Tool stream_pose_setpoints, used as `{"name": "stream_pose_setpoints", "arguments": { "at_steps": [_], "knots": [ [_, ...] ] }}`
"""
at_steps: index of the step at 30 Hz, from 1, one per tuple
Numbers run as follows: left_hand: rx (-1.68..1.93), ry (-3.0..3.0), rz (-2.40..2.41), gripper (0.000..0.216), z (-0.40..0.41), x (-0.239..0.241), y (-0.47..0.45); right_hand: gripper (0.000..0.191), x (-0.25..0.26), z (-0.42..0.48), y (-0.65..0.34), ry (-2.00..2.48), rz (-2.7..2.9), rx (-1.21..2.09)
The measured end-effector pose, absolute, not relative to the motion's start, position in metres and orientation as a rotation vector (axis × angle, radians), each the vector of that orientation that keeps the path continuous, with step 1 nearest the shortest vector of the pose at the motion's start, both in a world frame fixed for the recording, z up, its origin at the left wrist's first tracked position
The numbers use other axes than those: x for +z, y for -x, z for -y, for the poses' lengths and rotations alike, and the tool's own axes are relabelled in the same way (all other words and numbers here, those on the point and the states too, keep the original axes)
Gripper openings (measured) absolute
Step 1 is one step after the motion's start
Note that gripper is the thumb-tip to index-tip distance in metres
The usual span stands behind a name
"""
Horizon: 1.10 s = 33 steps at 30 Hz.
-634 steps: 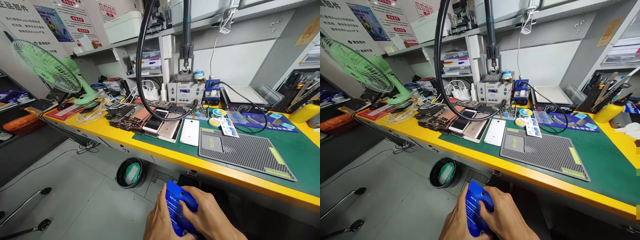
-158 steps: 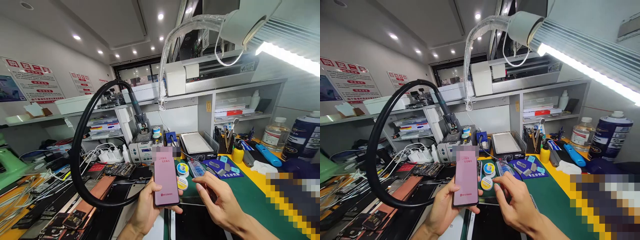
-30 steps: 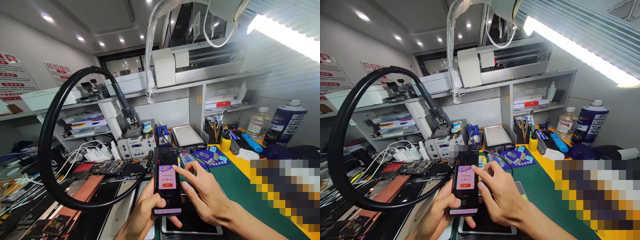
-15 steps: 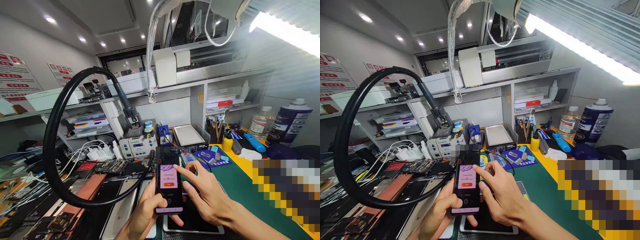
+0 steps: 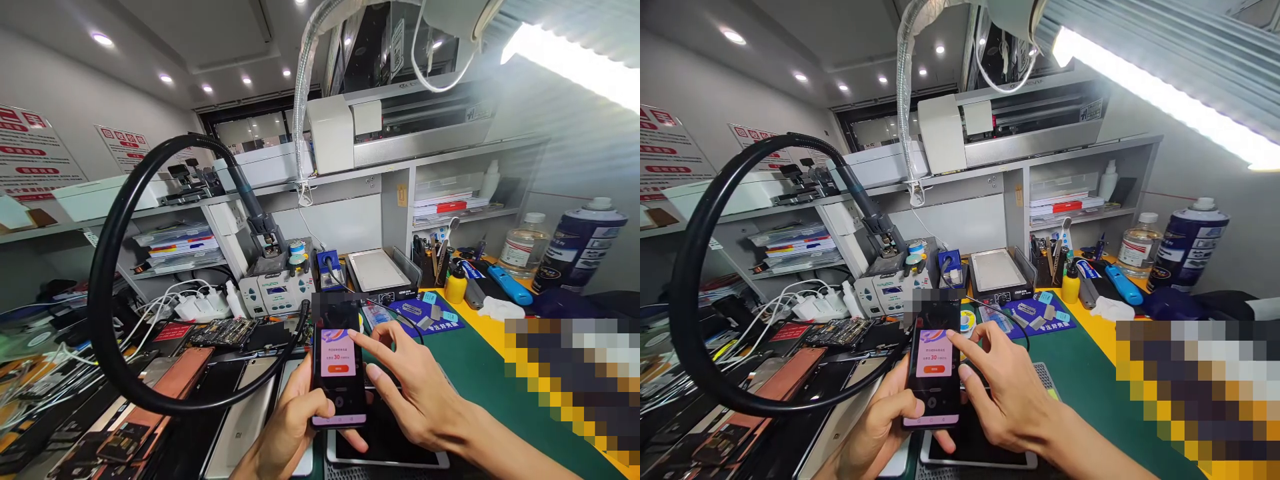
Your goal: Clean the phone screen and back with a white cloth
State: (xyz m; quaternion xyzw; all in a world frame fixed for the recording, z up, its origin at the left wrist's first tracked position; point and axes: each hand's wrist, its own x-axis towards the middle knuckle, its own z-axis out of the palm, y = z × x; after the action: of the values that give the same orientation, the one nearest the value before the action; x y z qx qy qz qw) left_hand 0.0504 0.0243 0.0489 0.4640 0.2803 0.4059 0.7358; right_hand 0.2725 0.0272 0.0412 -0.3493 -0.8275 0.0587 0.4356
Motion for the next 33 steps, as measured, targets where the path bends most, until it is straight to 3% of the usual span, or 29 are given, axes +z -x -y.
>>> {"name": "stream_pose_setpoints", "arguments": {
  "at_steps": [7,14,24,33],
  "knots": [
    [0.883,-1.015,-0.629,0.079,-0.023,0.053,-0.052,0.045,0.039,-0.028,-0.273,0.828,2.007,0.138],
    [0.891,-1.009,-0.607,0.067,-0.024,0.056,-0.053,0.051,0.042,-0.028,-0.274,0.682,2.022,0.089],
    [0.903,-1.002,-0.575,0.069,-0.023,0.056,-0.052,0.050,0.040,-0.028,-0.276,0.665,2.013,0.087],
    [0.942,-1.027,-0.625,0.047,-0.026,0.052,-0.049,0.045,0.039,-0.030,-0.275,0.665,1.996,0.089]
  ]
}}
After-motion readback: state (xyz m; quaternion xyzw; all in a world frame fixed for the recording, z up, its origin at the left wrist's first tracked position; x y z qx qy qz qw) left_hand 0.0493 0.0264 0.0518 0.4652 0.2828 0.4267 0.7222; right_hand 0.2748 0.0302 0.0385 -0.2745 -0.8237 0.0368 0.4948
